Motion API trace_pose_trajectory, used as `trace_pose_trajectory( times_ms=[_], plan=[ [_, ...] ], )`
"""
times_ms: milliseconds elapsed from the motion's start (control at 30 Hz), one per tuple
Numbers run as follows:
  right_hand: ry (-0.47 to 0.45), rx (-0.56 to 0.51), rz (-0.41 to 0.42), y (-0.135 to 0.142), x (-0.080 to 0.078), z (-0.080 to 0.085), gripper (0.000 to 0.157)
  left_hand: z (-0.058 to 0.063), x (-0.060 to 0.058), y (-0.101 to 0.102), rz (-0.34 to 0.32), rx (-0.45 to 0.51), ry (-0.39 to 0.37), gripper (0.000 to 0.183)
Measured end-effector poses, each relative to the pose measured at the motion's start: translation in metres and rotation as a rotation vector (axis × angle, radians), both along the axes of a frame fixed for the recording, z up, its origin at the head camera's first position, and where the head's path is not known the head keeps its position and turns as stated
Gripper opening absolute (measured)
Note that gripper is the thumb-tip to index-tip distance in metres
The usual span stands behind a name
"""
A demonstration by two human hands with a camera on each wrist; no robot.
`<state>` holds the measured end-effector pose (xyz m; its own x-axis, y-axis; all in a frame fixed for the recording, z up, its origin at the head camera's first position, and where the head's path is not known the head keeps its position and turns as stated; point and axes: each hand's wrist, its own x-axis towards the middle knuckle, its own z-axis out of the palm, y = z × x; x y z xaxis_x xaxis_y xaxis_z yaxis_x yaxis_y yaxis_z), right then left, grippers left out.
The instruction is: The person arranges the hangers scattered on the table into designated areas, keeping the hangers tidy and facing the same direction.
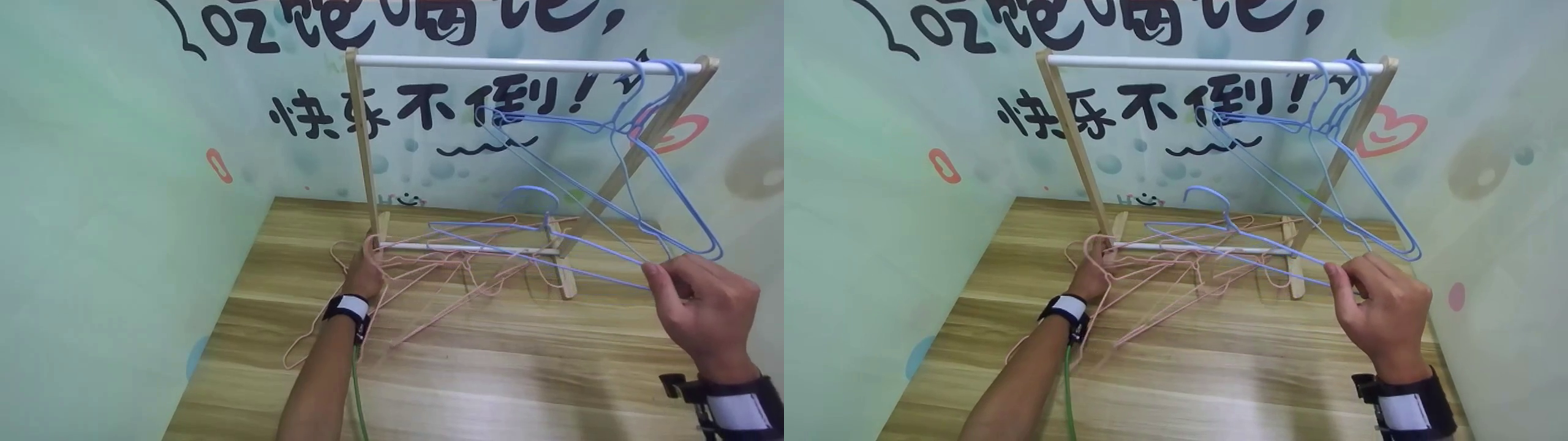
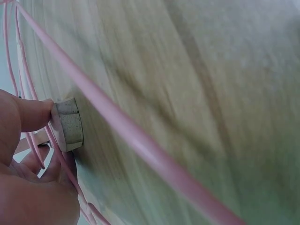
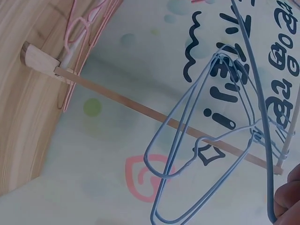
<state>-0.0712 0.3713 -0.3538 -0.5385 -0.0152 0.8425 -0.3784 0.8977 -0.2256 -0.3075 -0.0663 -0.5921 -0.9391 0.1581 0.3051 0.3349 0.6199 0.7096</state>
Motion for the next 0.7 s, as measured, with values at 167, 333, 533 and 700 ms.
trace_pose_trajectory(
  times_ms=[167,333,533,700],
  plan=[
    [0.005,-0.021,-0.028,0.004,-0.005,-0.005,0.061,0.004,0.008,-0.001,0.017,-0.012,-0.061,0.074],
    [-0.04,-0.033,-0.067,0.009,-0.009,-0.032,0.049,0.001,0.007,-0.001,0.007,0.012,-0.023,0.087],
    [-0.087,-0.037,-0.119,0.009,-0.012,-0.061,0.031,0.01,0.012,0.0,-0.021,0.061,0.025,0.09],
    [-0.083,-0.041,-0.127,0.01,-0.015,-0.063,0.028,0.014,0.015,0.001,-0.007,0.034,0.006,0.089]
  ],
)
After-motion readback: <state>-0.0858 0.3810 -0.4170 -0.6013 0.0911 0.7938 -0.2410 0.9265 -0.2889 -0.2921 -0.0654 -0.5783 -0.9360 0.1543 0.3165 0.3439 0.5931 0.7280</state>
